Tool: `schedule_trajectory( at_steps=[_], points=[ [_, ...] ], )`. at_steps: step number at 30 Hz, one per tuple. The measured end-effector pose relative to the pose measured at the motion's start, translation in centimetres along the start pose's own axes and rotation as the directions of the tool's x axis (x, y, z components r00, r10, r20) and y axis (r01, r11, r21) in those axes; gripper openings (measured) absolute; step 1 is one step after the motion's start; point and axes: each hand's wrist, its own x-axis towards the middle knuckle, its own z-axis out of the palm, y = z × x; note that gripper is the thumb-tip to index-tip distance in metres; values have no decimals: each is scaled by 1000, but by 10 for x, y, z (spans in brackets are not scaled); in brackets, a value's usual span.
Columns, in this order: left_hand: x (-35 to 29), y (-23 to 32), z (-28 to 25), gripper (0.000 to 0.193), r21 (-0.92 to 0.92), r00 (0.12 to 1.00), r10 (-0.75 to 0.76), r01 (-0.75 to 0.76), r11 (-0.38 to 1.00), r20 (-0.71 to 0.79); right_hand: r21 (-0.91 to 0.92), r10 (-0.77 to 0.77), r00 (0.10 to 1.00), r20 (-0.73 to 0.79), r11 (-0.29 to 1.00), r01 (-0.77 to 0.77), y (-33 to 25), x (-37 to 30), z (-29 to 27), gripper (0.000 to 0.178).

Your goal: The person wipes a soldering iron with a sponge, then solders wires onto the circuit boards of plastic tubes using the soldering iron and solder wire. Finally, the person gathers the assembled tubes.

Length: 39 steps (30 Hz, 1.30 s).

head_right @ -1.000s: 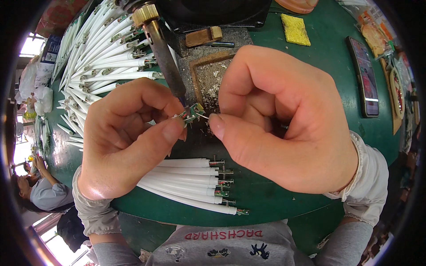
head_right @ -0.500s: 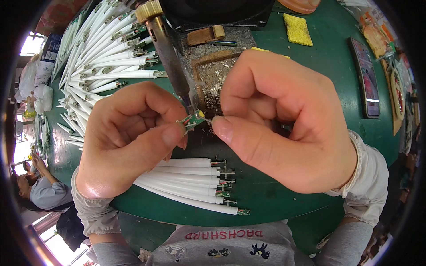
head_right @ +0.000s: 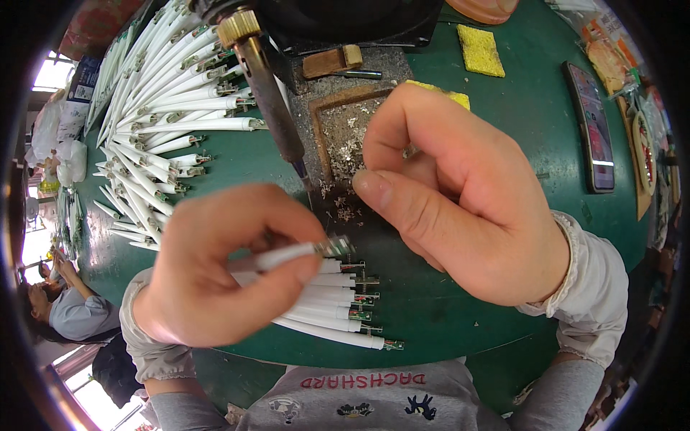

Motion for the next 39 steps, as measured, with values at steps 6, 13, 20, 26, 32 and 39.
schedule_trajectory(
  at_steps=[6, 13, 20, 26, 32, 39],
  points=[
    [-3, -14, 16, 19, 428, 910, 360, -414, 804, 204, -66, -27, 999, 41, 997, 30, 2, 1, -2, 23],
    [25, -21, -29, 24, 967, 806, 591, -111, 227, -46, -151, -34, 998, 54, 988, 41, 4, 1, -4, 21],
    [30, -31, -33, 18, 994, 812, 582, -30, 109, -39, -205, -25, 991, 128, 977, 51, 2, 1, 0, 17],
    [9, -12, -6, 26, 936, 693, 702, -335, 108, 167, -281, 77, 992, 100, 958, -46, -10, 0, 3, 15],
    [-3, -6, 0, 32, 764, 791, 609, -433, 479, 67, -223, 105, 983, 152, 972, -70, -7, 2, -1, 12],
    [-2, -9, -3, 28, 625, 840, 537, -462, 629, 81, -243, -22, 985, 169, 968, 63, -4, -1, 0, 13]
  ],
)
